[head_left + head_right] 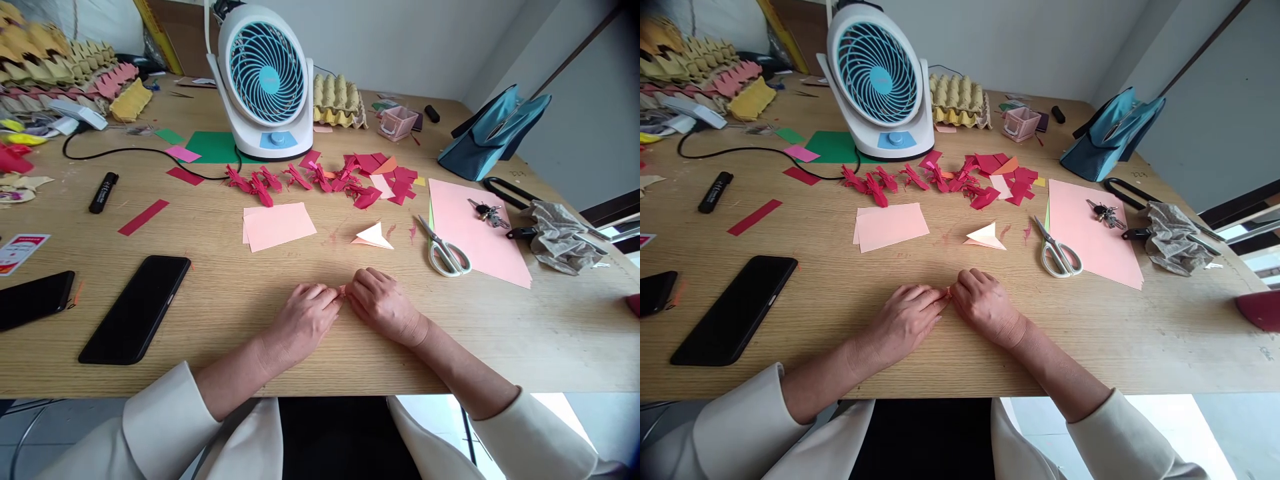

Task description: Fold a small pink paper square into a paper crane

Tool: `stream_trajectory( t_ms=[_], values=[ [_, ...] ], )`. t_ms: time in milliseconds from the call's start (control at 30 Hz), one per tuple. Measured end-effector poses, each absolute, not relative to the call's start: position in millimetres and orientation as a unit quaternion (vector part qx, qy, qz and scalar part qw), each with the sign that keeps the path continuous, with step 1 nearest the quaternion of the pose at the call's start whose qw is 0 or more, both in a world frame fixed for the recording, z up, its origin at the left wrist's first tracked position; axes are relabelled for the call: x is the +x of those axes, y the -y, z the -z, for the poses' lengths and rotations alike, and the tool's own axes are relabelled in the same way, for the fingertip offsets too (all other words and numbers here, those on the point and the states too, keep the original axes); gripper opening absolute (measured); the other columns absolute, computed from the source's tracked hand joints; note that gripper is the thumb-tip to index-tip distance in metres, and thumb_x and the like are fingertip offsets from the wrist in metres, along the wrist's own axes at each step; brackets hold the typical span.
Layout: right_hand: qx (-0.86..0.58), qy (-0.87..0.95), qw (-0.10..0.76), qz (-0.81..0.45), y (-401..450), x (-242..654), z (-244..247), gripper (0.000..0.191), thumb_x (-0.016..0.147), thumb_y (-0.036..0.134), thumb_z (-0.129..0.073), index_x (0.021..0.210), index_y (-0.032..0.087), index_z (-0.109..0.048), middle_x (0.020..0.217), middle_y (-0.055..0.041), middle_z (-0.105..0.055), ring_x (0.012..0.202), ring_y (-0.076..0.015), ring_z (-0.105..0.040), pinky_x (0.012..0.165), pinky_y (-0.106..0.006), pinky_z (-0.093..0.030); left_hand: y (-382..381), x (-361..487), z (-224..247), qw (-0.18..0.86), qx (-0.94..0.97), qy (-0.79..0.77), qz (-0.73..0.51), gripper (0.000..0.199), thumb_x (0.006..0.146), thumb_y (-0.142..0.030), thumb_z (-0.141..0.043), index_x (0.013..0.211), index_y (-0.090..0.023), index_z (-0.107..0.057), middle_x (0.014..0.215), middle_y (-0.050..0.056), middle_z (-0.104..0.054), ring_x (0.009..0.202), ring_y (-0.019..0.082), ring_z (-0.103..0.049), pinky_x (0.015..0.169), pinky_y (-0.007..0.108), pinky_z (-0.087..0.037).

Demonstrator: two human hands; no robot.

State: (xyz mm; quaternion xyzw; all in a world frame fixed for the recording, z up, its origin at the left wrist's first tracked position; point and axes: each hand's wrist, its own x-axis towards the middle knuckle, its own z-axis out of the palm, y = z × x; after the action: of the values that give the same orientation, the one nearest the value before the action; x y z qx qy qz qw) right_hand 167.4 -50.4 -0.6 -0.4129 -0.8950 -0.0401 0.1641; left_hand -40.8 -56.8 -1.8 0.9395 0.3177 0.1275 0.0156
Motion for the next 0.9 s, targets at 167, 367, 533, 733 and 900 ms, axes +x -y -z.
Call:
stream_trajectory(
  t_ms=[167, 367, 533, 733, 900],
  values=[
    [-0.426, 0.882, 0.202, -0.019, 50.9, 169.3, 4.2, 0.022, 0.099, 0.019, -0.047, 0.085, 0.016, -0.064, 0.082, -0.0071, -0.059, 0.075, -0.0179, -0.052, 0.069, -0.031, -0.04, 55.7, -40.4, 2.4, 0.011, 0.942, -0.312, -0.121, 0.025, 0.098, -0.018, -0.046, 0.12, -0.015, -0.058, 0.117, 0.008, -0.065, 0.106, 0.021, -0.058, 0.09, 0.037, -0.045],
    [-0.436, 0.856, 0.249, -0.124, 48.5, 169.7, 6.7, 0.017, 0.097, 0.019, -0.051, 0.091, 0.018, -0.067, 0.086, -0.0068, -0.06, 0.08, -0.0179, -0.056, 0.074, -0.031, -0.045, 54.1, -41.4, 5.4, 0.023, 0.942, -0.306, -0.134, 0.027, 0.098, -0.019, -0.046, 0.123, -0.015, -0.056, 0.114, 0.008, -0.065, 0.106, 0.021, -0.058, 0.091, 0.038, -0.046],
    [-0.397, 0.882, 0.236, -0.094, 46.9, 171.6, 5.0, 0.022, 0.099, 0.018, -0.047, 0.097, 0.018, -0.069, 0.091, -0.0082, -0.06, 0.084, -0.0189, -0.054, 0.076, -0.031, -0.046, 54.3, -41.5, 1.6, 0.021, 0.94, -0.311, -0.136, 0.022, 0.099, -0.018, -0.044, 0.115, -0.016, -0.059, 0.108, 0.007, -0.066, 0.102, 0.02, -0.06, 0.089, 0.037, -0.046],
    [-0.362, 0.908, 0.209, -0.012, 48.1, 175.5, 1.9, 0.025, 0.101, 0.019, -0.046, 0.096, 0.018, -0.07, 0.084, -0.0072, -0.061, 0.075, -0.0182, -0.052, 0.071, -0.032, -0.042, 55.2, -42.1, -1.0, 0.024, 0.94, -0.313, -0.134, 0.019, 0.098, -0.018, -0.045, 0.111, -0.017, -0.06, 0.109, 0.006, -0.066, 0.101, 0.02, -0.059, 0.088, 0.037, -0.046],
    [-0.343, 0.918, 0.201, -0.002, 57.2, 186.0, 2.1, 0.022, 0.099, 0.015, -0.048, 0.105, 0.017, -0.069, 0.088, -0.0091, -0.065, 0.083, -0.0194, -0.057, 0.074, -0.033, -0.045, 55.8, -43.5, 0.4, 0.014, 0.943, -0.306, -0.131, 0.017, 0.097, -0.016, -0.046, 0.108, -0.017, -0.059, 0.104, 0.006, -0.065, 0.099, 0.02, -0.058, 0.087, 0.037, -0.045]
  ],
)
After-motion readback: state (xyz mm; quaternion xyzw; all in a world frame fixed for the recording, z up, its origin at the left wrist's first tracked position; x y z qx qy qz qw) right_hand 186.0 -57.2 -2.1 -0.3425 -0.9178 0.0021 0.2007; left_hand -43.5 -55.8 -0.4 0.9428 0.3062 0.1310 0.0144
